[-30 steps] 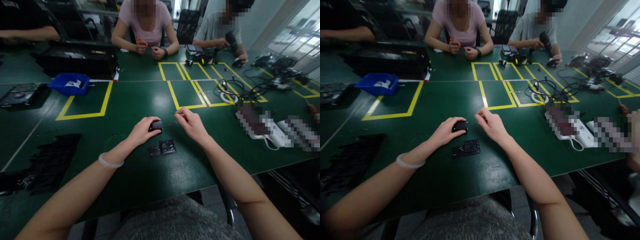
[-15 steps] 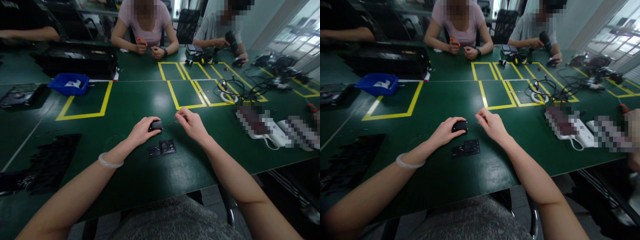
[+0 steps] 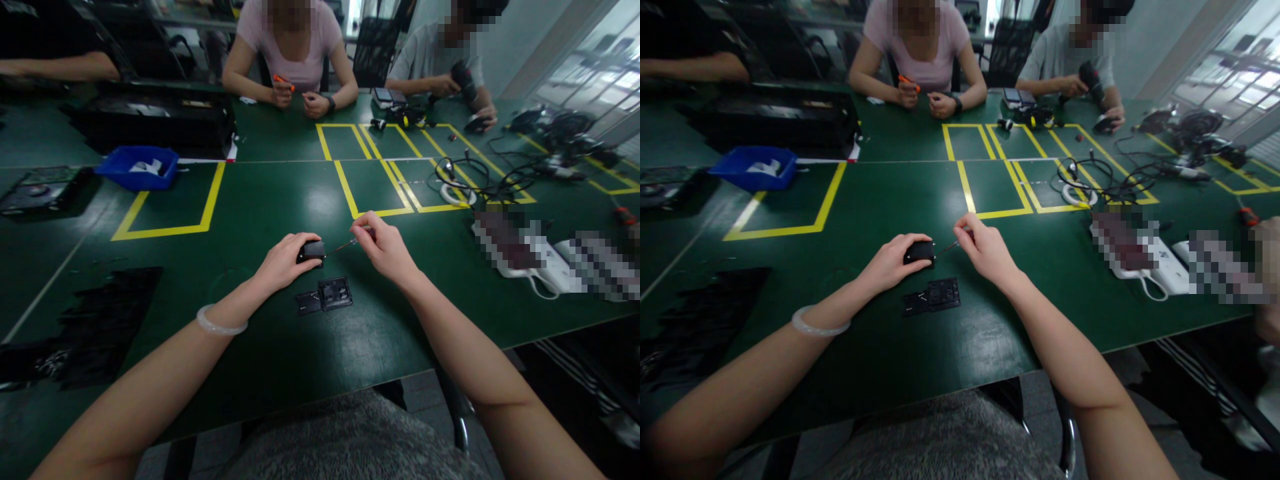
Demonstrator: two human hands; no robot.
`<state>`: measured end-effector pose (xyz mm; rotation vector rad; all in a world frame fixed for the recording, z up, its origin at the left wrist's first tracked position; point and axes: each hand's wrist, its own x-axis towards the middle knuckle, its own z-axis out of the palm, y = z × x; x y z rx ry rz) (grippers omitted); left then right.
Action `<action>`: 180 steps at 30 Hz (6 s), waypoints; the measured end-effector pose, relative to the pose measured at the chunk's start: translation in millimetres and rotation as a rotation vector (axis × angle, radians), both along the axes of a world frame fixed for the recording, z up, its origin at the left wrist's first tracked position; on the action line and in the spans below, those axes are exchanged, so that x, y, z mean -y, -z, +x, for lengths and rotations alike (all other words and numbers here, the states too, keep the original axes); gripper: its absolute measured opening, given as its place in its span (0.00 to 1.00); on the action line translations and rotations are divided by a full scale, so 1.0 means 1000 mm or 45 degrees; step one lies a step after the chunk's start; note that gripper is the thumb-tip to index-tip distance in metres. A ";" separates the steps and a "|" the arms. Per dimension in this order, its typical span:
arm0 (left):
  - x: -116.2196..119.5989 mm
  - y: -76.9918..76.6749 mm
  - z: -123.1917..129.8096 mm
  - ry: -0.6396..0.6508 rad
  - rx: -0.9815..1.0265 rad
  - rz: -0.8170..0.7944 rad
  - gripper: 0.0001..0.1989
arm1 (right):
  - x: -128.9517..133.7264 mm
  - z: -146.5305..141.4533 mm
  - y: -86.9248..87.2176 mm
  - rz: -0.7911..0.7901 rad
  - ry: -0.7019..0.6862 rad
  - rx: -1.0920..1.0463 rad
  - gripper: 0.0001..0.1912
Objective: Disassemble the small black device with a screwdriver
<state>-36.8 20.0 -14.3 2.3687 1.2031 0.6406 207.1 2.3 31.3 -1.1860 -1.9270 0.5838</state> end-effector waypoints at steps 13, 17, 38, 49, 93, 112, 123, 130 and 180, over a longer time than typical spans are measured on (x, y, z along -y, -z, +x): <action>0.000 -0.002 0.000 0.000 -0.005 -0.010 0.20 | 0.000 0.000 0.003 0.005 -0.011 -0.031 0.08; -0.001 -0.001 0.000 0.003 -0.004 -0.004 0.20 | 0.002 -0.001 0.001 -0.011 -0.054 -0.063 0.07; 0.000 -0.003 0.001 0.002 0.002 -0.013 0.20 | -0.003 -0.001 0.001 0.020 -0.019 -0.032 0.09; -0.001 -0.002 0.001 0.002 -0.008 -0.007 0.20 | -0.002 -0.003 -0.001 0.006 -0.038 -0.020 0.07; 0.001 -0.002 0.004 0.011 -0.009 -0.014 0.20 | 0.000 -0.001 -0.003 0.028 -0.010 -0.010 0.07; 0.002 -0.003 0.004 -0.001 -0.014 -0.015 0.19 | 0.002 -0.003 -0.006 0.037 -0.047 0.040 0.06; 0.000 -0.001 0.004 0.005 -0.008 0.001 0.20 | 0.002 -0.003 -0.005 0.027 0.023 0.027 0.07; 0.001 -0.001 0.004 0.003 -0.009 -0.003 0.20 | 0.001 -0.003 -0.005 0.041 0.031 0.046 0.07; 0.000 -0.001 0.003 -0.006 -0.024 -0.014 0.20 | 0.000 -0.003 -0.008 0.015 -0.014 0.059 0.07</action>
